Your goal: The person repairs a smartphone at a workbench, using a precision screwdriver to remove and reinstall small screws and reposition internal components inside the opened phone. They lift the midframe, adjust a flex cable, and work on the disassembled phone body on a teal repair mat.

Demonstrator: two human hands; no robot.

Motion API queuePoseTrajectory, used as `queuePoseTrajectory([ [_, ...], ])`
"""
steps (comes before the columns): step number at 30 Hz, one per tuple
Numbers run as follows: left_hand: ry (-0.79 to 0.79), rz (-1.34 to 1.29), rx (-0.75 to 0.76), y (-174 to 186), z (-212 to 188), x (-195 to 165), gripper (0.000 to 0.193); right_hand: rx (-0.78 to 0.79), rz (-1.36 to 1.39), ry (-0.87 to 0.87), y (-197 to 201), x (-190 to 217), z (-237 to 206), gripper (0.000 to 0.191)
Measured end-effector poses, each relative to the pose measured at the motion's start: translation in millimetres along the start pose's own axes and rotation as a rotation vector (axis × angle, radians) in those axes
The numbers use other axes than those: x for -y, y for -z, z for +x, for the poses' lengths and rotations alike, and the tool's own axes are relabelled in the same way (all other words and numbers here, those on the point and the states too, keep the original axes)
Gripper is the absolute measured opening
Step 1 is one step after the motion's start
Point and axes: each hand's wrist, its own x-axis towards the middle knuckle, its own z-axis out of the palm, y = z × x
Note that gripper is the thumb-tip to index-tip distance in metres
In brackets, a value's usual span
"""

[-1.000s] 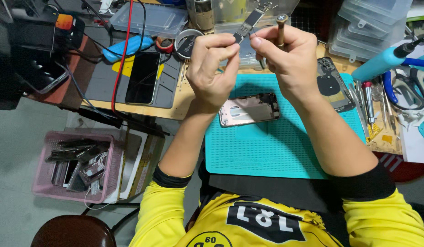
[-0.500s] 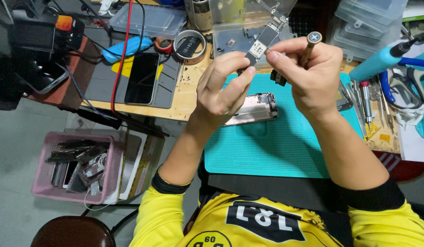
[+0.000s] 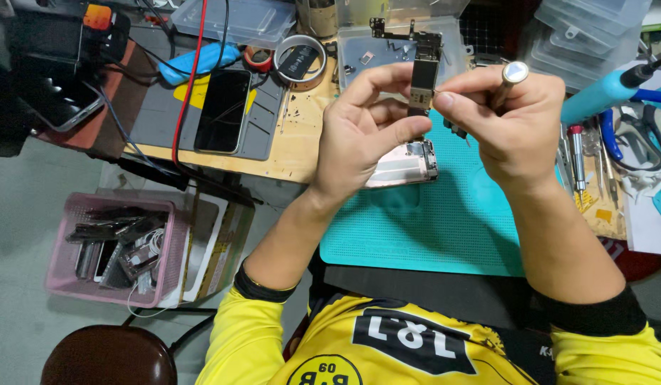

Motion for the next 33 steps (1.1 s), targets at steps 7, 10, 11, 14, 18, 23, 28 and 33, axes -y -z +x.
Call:
queuePoseTrajectory([
  [7, 0.097, -0.020, -0.086, 2.2, -5.6, 6.0, 0.018, 0.044, -0.040, 0.010, -2.9, 10.3, -3.8, 0.005],
  [10, 0.124, -0.004, -0.090, 2.0, -9.8, 3.9, 0.012, 0.034, -0.103, 0.002, -6.9, 20.1, -5.1, 0.007],
  [11, 0.134, -0.040, -0.088, 1.0, -11.0, 3.2, 0.012, 0.011, -0.102, -0.028, -8.4, 23.5, -5.4, 0.008],
  [14, 0.131, -0.086, -0.079, -2.9, -13.5, -0.4, 0.013, 0.000, -0.138, -0.049, -12.0, 34.5, -5.6, 0.010],
  [18, 0.090, -0.104, -0.030, -6.8, -15.7, -4.2, 0.008, 0.037, -0.248, 0.002, -13.3, 47.3, -7.7, 0.012],
  [23, 0.107, -0.094, -0.001, -7.5, -17.8, -3.9, 0.005, 0.032, -0.264, 0.014, -13.5, 53.2, -12.3, 0.013],
  [28, 0.127, -0.122, 0.010, -7.6, -19.2, -3.2, 0.006, 0.054, -0.257, 0.041, -10.7, 52.1, -12.7, 0.013],
  [33, 0.126, -0.093, -0.007, -7.8, -22.1, -5.7, 0.010, 0.055, -0.281, 0.042, -9.9, 52.7, -12.9, 0.012],
])
